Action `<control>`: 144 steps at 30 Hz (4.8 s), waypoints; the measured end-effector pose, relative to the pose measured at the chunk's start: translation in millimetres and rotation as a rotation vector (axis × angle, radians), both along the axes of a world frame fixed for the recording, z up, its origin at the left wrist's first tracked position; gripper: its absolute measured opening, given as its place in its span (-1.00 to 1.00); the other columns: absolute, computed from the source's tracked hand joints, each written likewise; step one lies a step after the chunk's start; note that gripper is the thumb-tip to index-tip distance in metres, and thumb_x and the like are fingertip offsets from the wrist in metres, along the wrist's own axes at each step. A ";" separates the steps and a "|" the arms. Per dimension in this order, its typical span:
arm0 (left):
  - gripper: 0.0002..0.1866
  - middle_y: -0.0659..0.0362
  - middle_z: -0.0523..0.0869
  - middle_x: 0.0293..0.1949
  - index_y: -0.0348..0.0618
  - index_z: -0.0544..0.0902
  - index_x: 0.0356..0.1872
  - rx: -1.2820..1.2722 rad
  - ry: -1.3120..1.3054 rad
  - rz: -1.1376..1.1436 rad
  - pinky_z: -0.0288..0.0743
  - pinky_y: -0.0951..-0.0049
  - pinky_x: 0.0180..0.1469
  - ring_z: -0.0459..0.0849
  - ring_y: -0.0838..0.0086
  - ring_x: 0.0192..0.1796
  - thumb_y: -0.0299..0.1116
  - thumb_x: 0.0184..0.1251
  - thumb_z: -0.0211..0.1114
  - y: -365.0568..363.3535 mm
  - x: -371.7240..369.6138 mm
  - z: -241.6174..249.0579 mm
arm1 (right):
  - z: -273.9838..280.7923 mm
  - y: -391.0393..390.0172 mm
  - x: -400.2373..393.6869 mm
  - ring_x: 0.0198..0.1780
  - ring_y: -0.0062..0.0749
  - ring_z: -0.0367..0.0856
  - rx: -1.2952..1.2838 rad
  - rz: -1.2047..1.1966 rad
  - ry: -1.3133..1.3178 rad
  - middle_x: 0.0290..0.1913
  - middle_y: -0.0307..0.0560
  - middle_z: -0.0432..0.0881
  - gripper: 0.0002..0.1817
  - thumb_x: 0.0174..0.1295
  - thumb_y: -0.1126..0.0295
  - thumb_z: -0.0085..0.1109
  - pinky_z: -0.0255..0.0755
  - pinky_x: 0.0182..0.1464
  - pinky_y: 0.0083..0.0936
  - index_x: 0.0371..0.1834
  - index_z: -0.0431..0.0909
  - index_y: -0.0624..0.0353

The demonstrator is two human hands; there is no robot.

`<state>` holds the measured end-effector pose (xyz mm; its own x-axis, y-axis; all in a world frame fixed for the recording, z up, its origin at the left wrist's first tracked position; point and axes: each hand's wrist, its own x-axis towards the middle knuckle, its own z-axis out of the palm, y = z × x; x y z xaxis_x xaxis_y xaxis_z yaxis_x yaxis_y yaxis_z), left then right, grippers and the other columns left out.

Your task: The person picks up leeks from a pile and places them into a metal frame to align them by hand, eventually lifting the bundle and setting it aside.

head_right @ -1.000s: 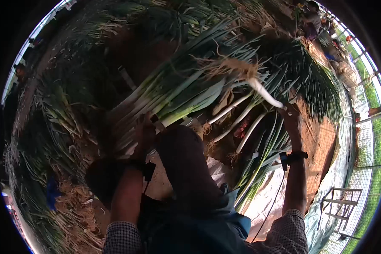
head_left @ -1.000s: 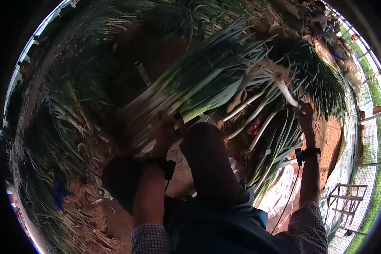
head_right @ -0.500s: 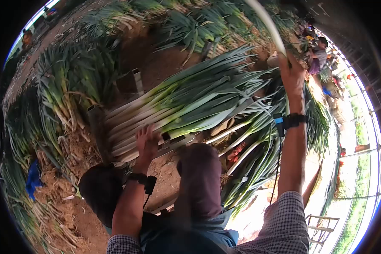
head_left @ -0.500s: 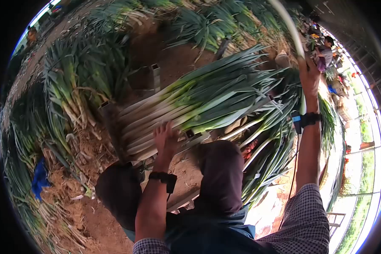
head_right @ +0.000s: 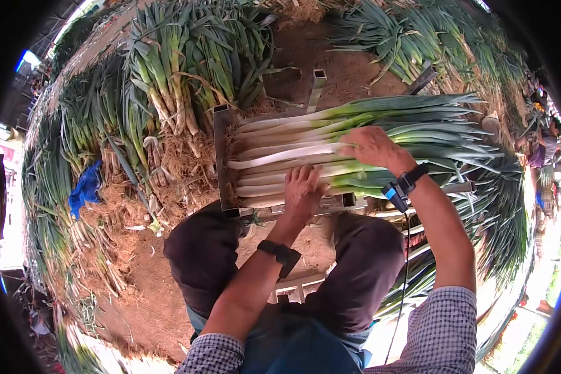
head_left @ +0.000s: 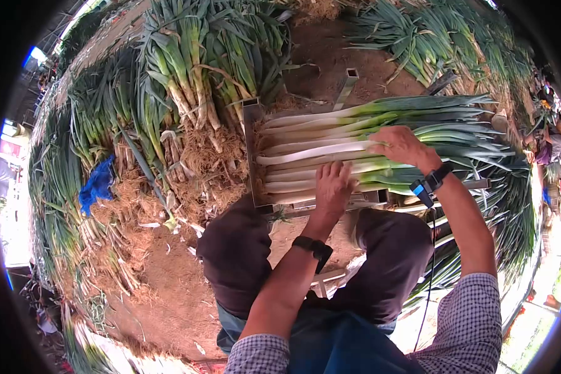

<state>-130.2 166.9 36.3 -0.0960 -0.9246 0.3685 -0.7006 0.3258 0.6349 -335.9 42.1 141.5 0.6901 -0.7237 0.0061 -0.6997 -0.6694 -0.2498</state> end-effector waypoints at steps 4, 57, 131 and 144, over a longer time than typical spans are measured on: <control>-0.43 -0.01 0.59 0.11 -0.12 0.58 0.21 -0.026 -0.001 -0.011 0.31 0.01 0.30 0.49 0.03 0.20 -0.28 0.14 0.49 1.3 -0.2 6.4 | -9.0 3.4 -18.1 -0.14 0.10 0.68 0.113 -0.024 0.069 -0.22 0.12 0.71 -0.64 0.30 0.05 0.26 0.52 -0.03 -0.05 -0.12 0.75 0.12; -0.62 0.06 0.72 0.05 -0.07 0.65 0.18 -0.049 -0.363 -0.096 0.34 -0.02 0.28 0.60 0.06 0.12 -0.15 0.47 0.21 -46.8 14.3 -44.4 | -81.1 77.7 -168.2 0.40 0.11 0.34 -0.659 -0.896 -0.389 0.29 0.09 0.49 -0.40 0.30 -0.03 0.22 0.13 0.49 0.01 0.22 0.55 0.21; -0.57 -0.03 0.65 0.09 -0.11 0.62 0.19 0.007 -0.174 -0.204 0.38 0.03 0.23 0.57 0.03 0.14 -0.07 0.48 0.22 -41.7 14.2 -29.0 | -14.3 366.7 -309.8 -0.09 -0.31 0.67 0.052 -0.933 -2.346 -0.17 -0.09 0.69 -0.71 0.51 0.21 0.07 0.56 0.07 -0.40 0.02 0.57 0.23; -0.61 0.03 0.65 0.06 0.02 0.65 0.17 0.050 -0.173 -0.050 0.36 -0.07 0.22 0.53 -0.02 0.17 -0.15 0.38 0.33 -30.8 4.4 -15.0 | 219.6 174.8 -347.1 0.16 -0.13 0.62 -0.021 -0.643 -2.115 0.09 0.11 0.65 -0.68 0.48 0.30 0.16 0.48 0.34 -0.18 0.10 0.52 0.33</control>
<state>-125.8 136.1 21.3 -0.2001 -0.9339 0.2963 -0.7846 0.3338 0.5225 -683.1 216.8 361.1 -0.5964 -0.7737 0.2136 0.4424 -0.5390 -0.7168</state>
